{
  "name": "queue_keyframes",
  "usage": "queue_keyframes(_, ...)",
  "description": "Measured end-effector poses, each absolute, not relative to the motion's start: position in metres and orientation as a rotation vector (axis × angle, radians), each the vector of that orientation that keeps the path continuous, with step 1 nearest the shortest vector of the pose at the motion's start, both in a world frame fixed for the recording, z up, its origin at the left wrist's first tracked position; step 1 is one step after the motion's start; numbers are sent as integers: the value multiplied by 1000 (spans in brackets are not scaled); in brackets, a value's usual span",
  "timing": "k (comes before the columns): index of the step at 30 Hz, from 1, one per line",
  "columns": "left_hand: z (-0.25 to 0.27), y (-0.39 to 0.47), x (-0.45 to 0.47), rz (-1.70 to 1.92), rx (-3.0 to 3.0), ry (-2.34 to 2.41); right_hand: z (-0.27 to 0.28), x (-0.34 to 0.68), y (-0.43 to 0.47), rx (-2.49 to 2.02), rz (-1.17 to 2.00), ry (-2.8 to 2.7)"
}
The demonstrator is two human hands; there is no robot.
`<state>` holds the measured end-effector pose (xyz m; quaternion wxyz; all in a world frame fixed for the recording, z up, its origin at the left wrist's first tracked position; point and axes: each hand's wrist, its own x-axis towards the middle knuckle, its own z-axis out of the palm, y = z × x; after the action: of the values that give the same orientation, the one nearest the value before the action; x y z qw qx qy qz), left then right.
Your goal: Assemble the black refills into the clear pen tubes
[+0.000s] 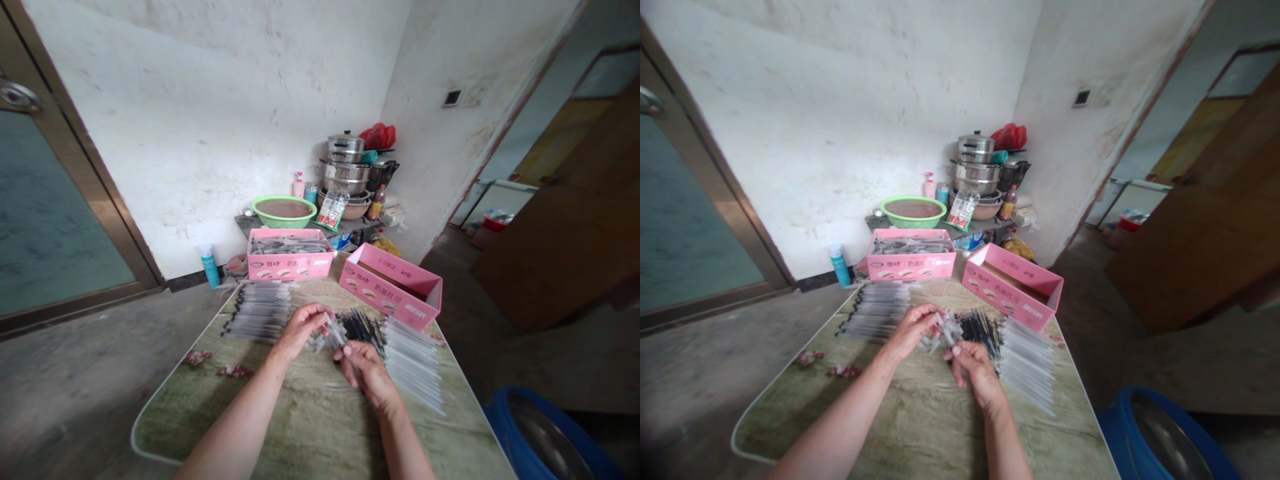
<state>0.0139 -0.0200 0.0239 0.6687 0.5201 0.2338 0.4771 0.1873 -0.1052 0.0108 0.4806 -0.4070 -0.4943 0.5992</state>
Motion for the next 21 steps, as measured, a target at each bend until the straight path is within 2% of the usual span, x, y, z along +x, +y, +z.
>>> queue_keyframes(4,25,-20,14,1050,1207,571,8,185,-104,-974,1479,-1185)
queue_keyframes(10,17,-19,22,1082,1141,680,6,183,-102,-1130,1233,-1302)
queue_keyframes(15,7,-15,23,1134,1022,781,12,173,-103,-1325,657,-1606)
queue_keyframes(17,9,-15,22,1148,1011,778,13,170,-103,-1347,517,-1640)
queue_keyframes(19,12,-15,21,1154,1039,748,13,169,-103,-1346,605,-1602)
queue_keyframes(21,17,-15,19,1150,1084,716,11,169,-102,-1307,857,-1499)
